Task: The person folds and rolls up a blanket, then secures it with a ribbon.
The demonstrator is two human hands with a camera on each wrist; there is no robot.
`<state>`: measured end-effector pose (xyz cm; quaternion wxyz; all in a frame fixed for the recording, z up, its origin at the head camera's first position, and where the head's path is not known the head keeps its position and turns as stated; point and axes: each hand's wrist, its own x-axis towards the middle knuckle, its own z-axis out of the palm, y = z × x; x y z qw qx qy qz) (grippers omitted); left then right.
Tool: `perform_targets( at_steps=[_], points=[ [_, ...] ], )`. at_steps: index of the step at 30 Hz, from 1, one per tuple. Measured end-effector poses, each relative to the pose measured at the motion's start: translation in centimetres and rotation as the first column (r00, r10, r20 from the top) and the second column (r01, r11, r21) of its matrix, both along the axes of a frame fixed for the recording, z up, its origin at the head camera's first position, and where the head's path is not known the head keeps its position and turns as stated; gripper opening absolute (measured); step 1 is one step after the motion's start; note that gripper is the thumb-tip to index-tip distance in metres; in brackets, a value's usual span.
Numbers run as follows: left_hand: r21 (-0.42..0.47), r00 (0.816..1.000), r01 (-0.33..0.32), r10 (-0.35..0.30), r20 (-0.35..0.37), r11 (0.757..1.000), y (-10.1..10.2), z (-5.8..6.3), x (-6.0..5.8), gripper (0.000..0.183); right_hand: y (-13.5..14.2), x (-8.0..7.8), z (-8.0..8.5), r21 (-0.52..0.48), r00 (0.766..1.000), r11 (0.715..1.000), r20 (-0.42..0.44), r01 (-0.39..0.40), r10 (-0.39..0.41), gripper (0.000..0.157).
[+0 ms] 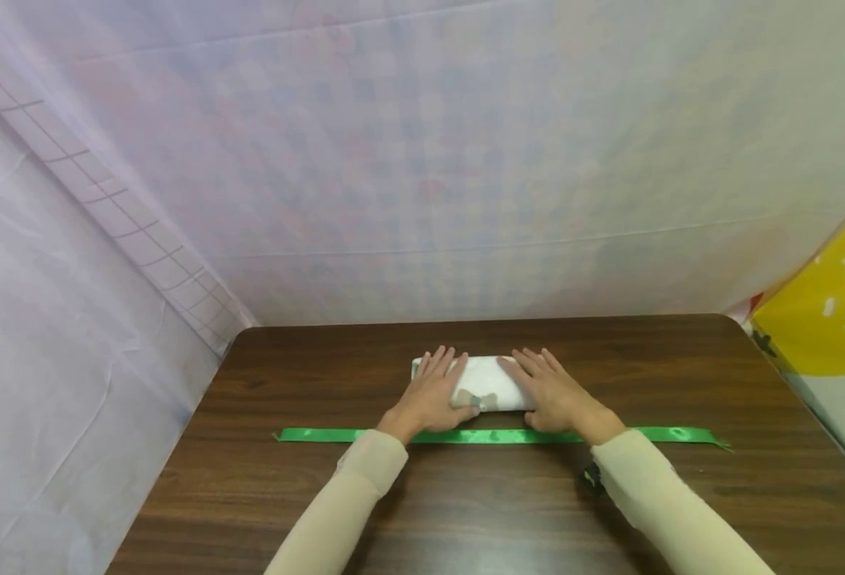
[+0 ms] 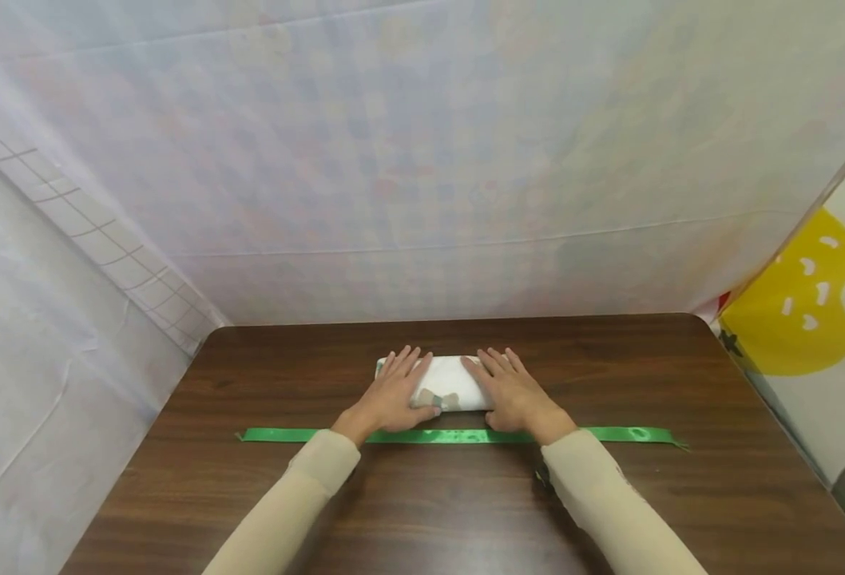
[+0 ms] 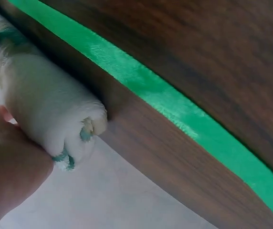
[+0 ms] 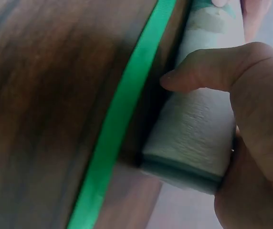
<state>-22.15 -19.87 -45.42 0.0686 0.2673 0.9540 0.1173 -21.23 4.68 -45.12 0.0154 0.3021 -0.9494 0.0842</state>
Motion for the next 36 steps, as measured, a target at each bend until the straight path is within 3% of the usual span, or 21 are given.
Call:
perform_targets(
  at_steps=[6, 12, 17, 23, 28, 36],
  points=[
    [-0.074, 1.000, 0.014, -0.012, 0.027, 0.997, 0.1, -0.1, -0.6, 0.092, -0.1, -0.6, -0.6, -0.001, 1.000, 1.000, -0.024, 0.003, -0.003, 0.093],
    [-0.166, 1.000, 0.001, -0.002, -0.001, 0.986, 0.5, 0.2, -1.2, 0.089, -0.2, -1.2, -0.8, 0.000, 0.999, 1.000, -0.044, 0.017, -0.017, 0.088],
    [-0.229, 0.996, -0.030, 0.011, -0.083, 0.973, 0.9, 0.1, -1.6, 0.087, -0.4, -1.7, -0.9, -0.003, 0.997, 0.999, -0.074, 0.034, -0.034, 0.085],
    [-0.311, 0.981, -0.044, -0.018, -0.193, 0.949, 1.2, 0.1, -1.7, 0.087, -0.2, -1.8, -1.1, 0.005, 0.993, 1.000, -0.115, 0.028, -0.027, 0.087],
    [-0.309, 0.973, -0.029, -0.044, -0.226, 0.950, 1.1, 0.8, -1.6, 0.081, 0.1, -1.6, -1.1, 0.026, 0.980, 1.000, -0.196, -0.005, 0.010, 0.091],
    [-0.284, 0.968, 0.010, -0.081, -0.238, 0.959, -0.1, 2.1, -1.4, 0.080, 0.8, -0.9, -0.3, 0.067, 0.942, 0.995, -0.324, -0.071, 0.089, 0.089]
  ],
)
